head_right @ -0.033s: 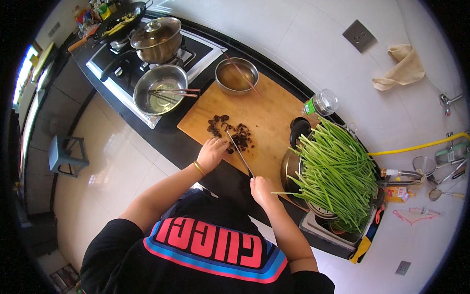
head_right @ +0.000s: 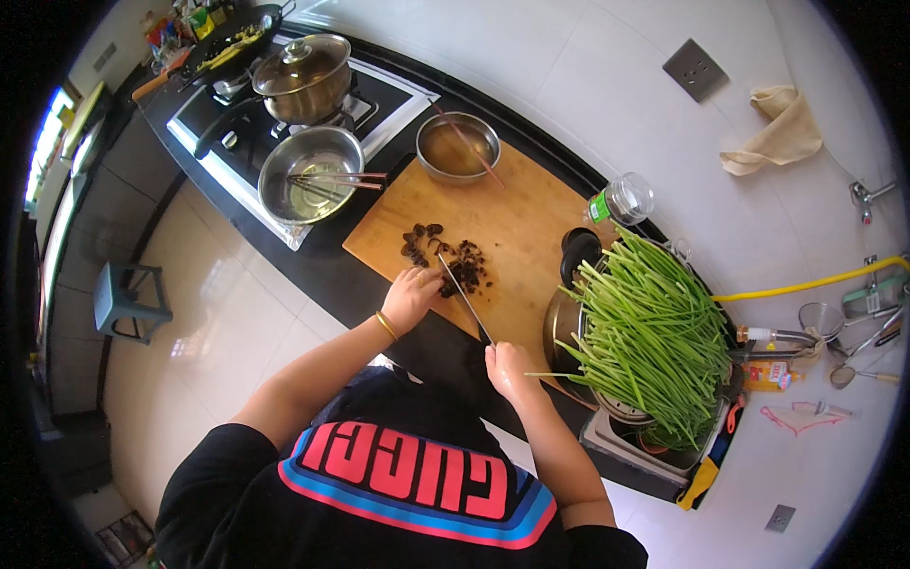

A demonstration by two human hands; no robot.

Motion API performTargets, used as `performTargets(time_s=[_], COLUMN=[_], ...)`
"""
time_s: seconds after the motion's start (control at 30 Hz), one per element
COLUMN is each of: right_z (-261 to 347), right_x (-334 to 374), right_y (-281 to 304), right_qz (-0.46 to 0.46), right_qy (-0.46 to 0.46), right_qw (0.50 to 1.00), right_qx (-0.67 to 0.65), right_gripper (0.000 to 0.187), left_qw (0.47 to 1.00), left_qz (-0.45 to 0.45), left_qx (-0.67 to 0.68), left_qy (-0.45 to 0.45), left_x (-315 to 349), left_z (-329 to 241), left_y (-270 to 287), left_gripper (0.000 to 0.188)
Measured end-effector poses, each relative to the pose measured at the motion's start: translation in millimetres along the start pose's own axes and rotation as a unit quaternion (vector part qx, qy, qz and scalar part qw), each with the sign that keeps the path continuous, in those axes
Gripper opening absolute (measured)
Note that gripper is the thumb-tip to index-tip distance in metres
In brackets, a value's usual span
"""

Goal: The person chops dark mushrooms on a wooden cutting board using a large knife. They repeatedly slice the mushrooms into smaller pieces and gather them into a pile on the board. A bundle of green vegetables and bowls are visible nearby on the counter.

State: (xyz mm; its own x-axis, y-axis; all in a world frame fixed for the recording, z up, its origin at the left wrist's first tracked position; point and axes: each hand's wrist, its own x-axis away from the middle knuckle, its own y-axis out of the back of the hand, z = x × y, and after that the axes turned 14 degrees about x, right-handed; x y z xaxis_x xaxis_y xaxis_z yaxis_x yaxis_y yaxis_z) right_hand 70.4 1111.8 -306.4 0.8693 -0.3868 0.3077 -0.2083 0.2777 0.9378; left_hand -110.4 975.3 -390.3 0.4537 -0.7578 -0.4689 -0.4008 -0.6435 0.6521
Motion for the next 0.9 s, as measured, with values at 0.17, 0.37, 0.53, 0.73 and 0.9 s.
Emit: performTargets(time_s=[0.17, 0.37, 0.53, 0.73, 0.9], right_z=[-1, 12, 14, 21, 21], right_x=[6, 7, 3, -16, -9], right_y=[7, 19, 5, -16, 5], right_qz=[-0.017, -0.011, 0.002, -0.029, -0.032], right_qy=[-0.021, -0.001, -0.002, -0.015, -0.007], right_qw=[0.999, 1.000, 1.000, 0.998, 0.997], right_qx=[-0.047, 0.002, 0.009, -0.062, -0.070], right_gripper=[0.035, 0.034, 0.034, 0.035, 0.033], left_qw=[0.999, 0.996, 0.997, 0.998, 0.999], left_qz=[0.047, 0.071, 0.072, 0.041, 0.018], left_qx=[-0.002, -0.037, -0.019, -0.009, -0.004], left_qy=[-0.002, -0.029, -0.028, -0.040, -0.048], left_x=[-2, 3, 6, 9, 14], left_z=[3, -3, -7, -11, -11], left_y=[0, 8, 8, 4, 8], left_gripper=[0.019, 0.018, 0.020, 0.025, 0.029])
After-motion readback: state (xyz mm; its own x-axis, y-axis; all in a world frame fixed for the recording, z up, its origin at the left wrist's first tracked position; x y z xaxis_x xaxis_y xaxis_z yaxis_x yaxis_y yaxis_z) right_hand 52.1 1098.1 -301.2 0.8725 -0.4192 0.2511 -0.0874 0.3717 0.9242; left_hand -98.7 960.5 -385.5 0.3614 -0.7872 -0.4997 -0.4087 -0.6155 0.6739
